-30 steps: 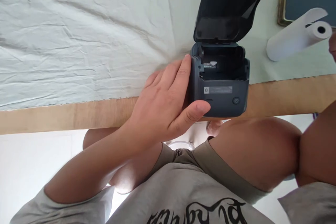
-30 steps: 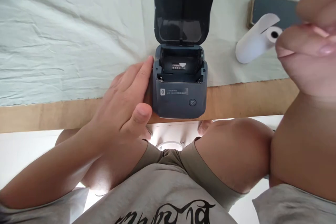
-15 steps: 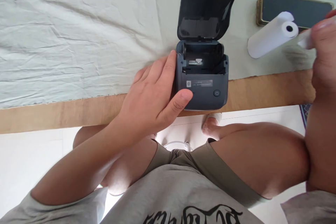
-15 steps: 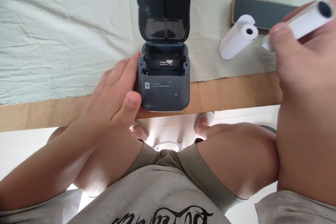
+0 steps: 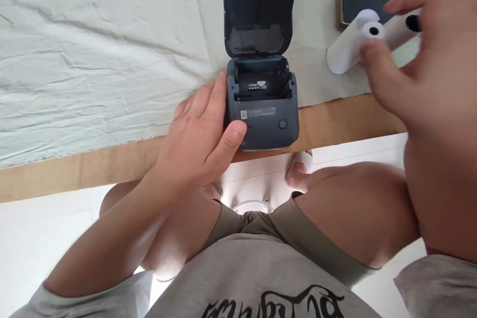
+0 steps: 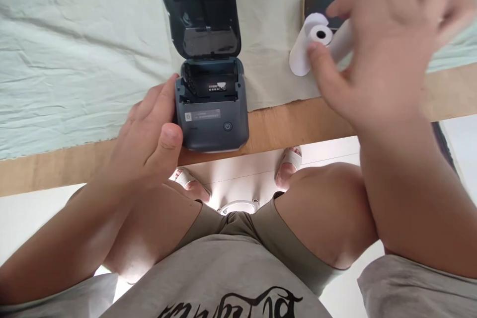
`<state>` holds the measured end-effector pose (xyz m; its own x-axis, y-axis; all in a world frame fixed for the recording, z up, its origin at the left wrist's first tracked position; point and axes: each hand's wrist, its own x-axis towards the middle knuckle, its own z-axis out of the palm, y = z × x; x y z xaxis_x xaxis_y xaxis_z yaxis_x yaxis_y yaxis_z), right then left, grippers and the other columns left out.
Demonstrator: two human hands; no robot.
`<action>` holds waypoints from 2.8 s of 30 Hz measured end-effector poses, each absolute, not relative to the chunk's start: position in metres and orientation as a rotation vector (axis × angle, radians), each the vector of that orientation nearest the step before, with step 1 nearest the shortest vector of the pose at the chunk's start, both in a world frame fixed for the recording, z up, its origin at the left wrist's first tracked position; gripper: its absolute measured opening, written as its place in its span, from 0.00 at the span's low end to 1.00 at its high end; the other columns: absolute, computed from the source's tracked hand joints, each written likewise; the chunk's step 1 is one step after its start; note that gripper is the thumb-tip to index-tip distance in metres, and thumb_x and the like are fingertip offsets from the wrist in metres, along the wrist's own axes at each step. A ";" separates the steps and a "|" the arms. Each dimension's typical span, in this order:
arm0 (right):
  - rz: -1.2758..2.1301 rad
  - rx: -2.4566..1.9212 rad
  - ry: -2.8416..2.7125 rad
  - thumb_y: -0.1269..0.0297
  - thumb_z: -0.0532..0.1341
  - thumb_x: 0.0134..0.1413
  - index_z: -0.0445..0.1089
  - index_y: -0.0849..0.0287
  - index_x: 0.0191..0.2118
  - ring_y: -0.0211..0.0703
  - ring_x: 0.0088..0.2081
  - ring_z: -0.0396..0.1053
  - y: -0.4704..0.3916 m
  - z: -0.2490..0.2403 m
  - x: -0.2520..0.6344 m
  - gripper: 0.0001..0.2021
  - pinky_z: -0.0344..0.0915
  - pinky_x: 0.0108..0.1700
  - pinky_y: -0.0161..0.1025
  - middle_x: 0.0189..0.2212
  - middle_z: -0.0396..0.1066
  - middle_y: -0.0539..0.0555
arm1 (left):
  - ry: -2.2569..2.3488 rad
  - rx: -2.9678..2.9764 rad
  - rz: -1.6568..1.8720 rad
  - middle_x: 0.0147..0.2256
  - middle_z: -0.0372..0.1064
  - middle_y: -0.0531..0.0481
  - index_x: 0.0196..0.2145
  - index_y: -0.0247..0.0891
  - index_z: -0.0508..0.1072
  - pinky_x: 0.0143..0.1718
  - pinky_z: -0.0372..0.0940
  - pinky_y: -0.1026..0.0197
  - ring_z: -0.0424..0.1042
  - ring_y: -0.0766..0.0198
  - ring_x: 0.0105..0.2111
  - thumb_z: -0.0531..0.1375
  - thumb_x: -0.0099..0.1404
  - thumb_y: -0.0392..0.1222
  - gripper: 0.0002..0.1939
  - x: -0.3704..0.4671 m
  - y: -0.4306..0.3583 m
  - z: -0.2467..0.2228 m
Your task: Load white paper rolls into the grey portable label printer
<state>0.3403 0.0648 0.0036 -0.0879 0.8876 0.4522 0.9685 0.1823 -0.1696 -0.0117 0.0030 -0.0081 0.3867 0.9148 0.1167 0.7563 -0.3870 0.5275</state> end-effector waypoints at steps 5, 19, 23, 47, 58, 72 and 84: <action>-0.173 -1.756 -2.076 0.50 0.64 0.65 0.80 0.52 0.55 0.66 0.72 0.71 0.065 0.014 0.310 0.19 0.50 0.75 0.89 0.50 0.79 0.55 | 1.434 2.262 0.564 0.73 0.66 0.25 0.81 0.26 0.57 0.72 0.64 0.34 0.69 0.32 0.72 0.30 0.78 0.82 0.61 -0.015 0.004 -0.010; 0.400 -1.293 -2.202 0.60 0.63 0.66 0.70 0.49 0.61 0.42 0.54 0.76 0.056 -0.007 0.288 0.19 0.77 0.46 0.43 0.55 0.75 0.53 | 1.394 2.266 0.552 0.71 0.68 0.30 0.82 0.32 0.57 0.71 0.65 0.32 0.70 0.32 0.69 0.32 0.80 0.79 0.55 -0.016 0.004 -0.010; 0.566 -1.273 -2.226 0.60 0.62 0.66 0.63 0.44 0.69 0.37 0.46 0.76 0.052 -0.009 0.289 0.27 0.78 0.46 0.43 0.54 0.75 0.52 | 1.384 2.270 0.548 0.71 0.68 0.31 0.82 0.36 0.56 0.72 0.64 0.34 0.70 0.33 0.70 0.32 0.80 0.79 0.54 -0.015 0.005 -0.009; 0.443 -1.381 -2.253 0.58 0.64 0.65 0.71 0.50 0.64 0.46 0.57 0.75 0.064 -0.011 0.282 0.23 0.78 0.63 0.54 0.54 0.74 0.55 | 1.375 2.281 0.541 0.71 0.68 0.26 0.81 0.29 0.56 0.71 0.64 0.34 0.70 0.32 0.70 0.34 0.81 0.77 0.54 -0.015 0.005 -0.009; 0.305 -1.084 -1.827 0.53 0.58 0.71 0.72 0.46 0.62 0.31 0.40 0.69 0.064 -0.004 0.268 0.19 0.68 0.38 0.37 0.51 0.70 0.51 | 1.382 2.293 0.525 0.73 0.67 0.27 0.81 0.27 0.56 0.74 0.62 0.37 0.69 0.36 0.72 0.31 0.81 0.78 0.56 -0.014 0.005 -0.008; 0.227 -1.169 -2.230 0.53 0.61 0.73 0.73 0.53 0.48 0.39 0.47 0.76 0.071 0.012 0.233 0.10 0.78 0.53 0.49 0.47 0.77 0.50 | 1.318 2.300 0.465 0.78 0.60 0.30 0.82 0.33 0.56 0.76 0.59 0.38 0.64 0.36 0.76 0.32 0.80 0.79 0.54 -0.022 0.000 -0.007; 0.423 -1.054 -2.228 0.61 0.66 0.71 0.78 0.53 0.40 0.38 0.50 0.79 0.058 0.023 0.236 0.05 0.83 0.54 0.49 0.46 0.80 0.47 | 1.336 2.257 0.446 0.78 0.60 0.29 0.80 0.31 0.58 0.78 0.60 0.34 0.64 0.34 0.77 0.45 0.83 0.72 0.47 -0.021 0.001 -0.002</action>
<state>0.2359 0.0584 0.0227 -0.4817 0.7777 0.4040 0.5756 0.6284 -0.5234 -0.0206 0.0014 -0.0019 0.4710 0.8814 0.0360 0.7261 -0.4105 0.5516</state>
